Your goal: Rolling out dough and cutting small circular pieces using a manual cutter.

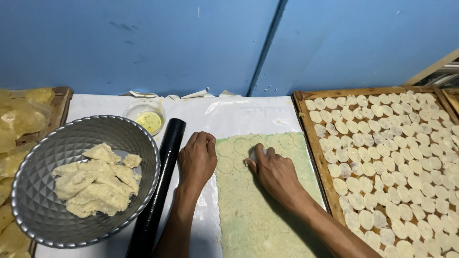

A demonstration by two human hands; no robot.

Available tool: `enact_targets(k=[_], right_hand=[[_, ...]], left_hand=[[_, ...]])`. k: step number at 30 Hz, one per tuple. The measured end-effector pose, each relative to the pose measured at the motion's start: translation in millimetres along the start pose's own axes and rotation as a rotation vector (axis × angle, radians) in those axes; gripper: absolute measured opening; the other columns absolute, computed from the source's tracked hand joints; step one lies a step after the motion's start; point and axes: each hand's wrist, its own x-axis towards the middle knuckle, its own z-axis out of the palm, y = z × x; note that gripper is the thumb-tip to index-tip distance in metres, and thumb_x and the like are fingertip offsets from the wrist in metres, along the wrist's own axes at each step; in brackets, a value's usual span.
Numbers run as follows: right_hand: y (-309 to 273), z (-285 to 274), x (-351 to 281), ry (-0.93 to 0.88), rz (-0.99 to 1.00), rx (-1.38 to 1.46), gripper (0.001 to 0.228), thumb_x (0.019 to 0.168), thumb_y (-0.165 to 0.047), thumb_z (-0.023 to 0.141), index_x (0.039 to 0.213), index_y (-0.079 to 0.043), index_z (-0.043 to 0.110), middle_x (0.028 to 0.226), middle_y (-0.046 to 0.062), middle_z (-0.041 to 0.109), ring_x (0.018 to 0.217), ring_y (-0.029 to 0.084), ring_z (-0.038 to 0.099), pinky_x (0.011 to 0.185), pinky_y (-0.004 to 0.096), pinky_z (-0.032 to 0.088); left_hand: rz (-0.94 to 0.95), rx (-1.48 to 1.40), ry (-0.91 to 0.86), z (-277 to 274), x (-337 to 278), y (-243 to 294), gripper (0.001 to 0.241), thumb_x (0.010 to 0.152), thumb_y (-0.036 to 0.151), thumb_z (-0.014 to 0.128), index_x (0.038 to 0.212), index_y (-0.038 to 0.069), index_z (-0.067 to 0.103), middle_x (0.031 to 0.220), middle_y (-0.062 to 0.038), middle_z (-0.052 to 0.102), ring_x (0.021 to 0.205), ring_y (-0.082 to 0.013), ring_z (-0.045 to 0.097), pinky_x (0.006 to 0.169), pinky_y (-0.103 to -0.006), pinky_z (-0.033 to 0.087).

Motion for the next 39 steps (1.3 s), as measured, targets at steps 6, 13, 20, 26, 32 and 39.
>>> enact_targets(k=[6, 13, 20, 26, 32, 39], right_hand=[[5.5, -10.2, 1.2, -0.059, -0.054, 0.04, 0.044, 0.108, -0.049, 0.025, 0.124, -0.012, 0.043, 0.092, 0.017, 0.065, 0.086, 0.042, 0.076, 0.074, 0.052, 0.059], [4.8, -19.0, -1.5, -0.112, -0.069, 0.083, 0.042, 0.107, -0.045, 0.026, 0.126, -0.012, 0.043, 0.095, 0.02, 0.066, 0.09, 0.045, 0.075, 0.078, 0.054, 0.059], [20.2, -29.6, -18.5, -0.051, 0.065, 0.353, 0.038, 0.103, -0.041, 0.036, 0.131, -0.016, 0.04, 0.1, 0.026, 0.069, 0.091, 0.053, 0.073, 0.08, 0.063, 0.055], [40.3, -20.3, -43.7, 0.039, 0.205, 0.41, 0.042, 0.1, -0.036, 0.049, 0.136, -0.015, 0.041, 0.109, 0.025, 0.068, 0.096, 0.053, 0.071, 0.08, 0.062, 0.056], [39.0, -14.9, -40.1, 0.028, 0.155, 0.286, 0.046, 0.1, -0.038, 0.051, 0.139, -0.015, 0.042, 0.108, 0.018, 0.065, 0.097, 0.046, 0.072, 0.077, 0.058, 0.059], [40.9, 4.3, -23.0, -0.014, 0.102, 0.114, 0.045, 0.104, -0.048, 0.034, 0.133, -0.015, 0.044, 0.098, 0.012, 0.064, 0.092, 0.038, 0.075, 0.075, 0.052, 0.06]], left_hand=[[0.011, 0.0, 0.017, -0.5, 0.2, 0.8, 0.009, 0.096, 0.016, 0.058, 0.092, 0.011, 0.064, 0.083, -0.008, 0.062, 0.085, -0.0354, 0.071, 0.071, -0.0479, 0.057], [0.027, -0.007, 0.014, 0.7, 0.3, -2.2, 0.01, 0.097, 0.015, 0.057, 0.092, 0.011, 0.065, 0.084, -0.007, 0.063, 0.085, -0.0348, 0.071, 0.071, -0.0468, 0.057], [0.016, -0.002, 0.009, -0.9, 0.3, -3.0, 0.01, 0.097, 0.018, 0.057, 0.093, 0.011, 0.063, 0.085, -0.009, 0.062, 0.087, -0.0364, 0.071, 0.073, -0.0491, 0.057], [-0.024, -0.01, -0.039, -2.4, 0.2, 3.8, 0.012, 0.101, 0.017, 0.05, 0.097, 0.012, 0.061, 0.088, -0.009, 0.062, 0.087, -0.0375, 0.07, 0.073, -0.0503, 0.056], [-0.046, -0.013, -0.057, -0.4, 0.4, 1.3, 0.013, 0.101, 0.019, 0.05, 0.098, 0.011, 0.06, 0.092, -0.011, 0.062, 0.092, -0.0394, 0.07, 0.075, -0.0521, 0.056], [-0.032, 0.005, -0.055, -0.9, -0.6, 1.8, 0.013, 0.1, 0.018, 0.052, 0.099, 0.011, 0.062, 0.092, -0.011, 0.063, 0.091, -0.0391, 0.07, 0.074, -0.0515, 0.056]])
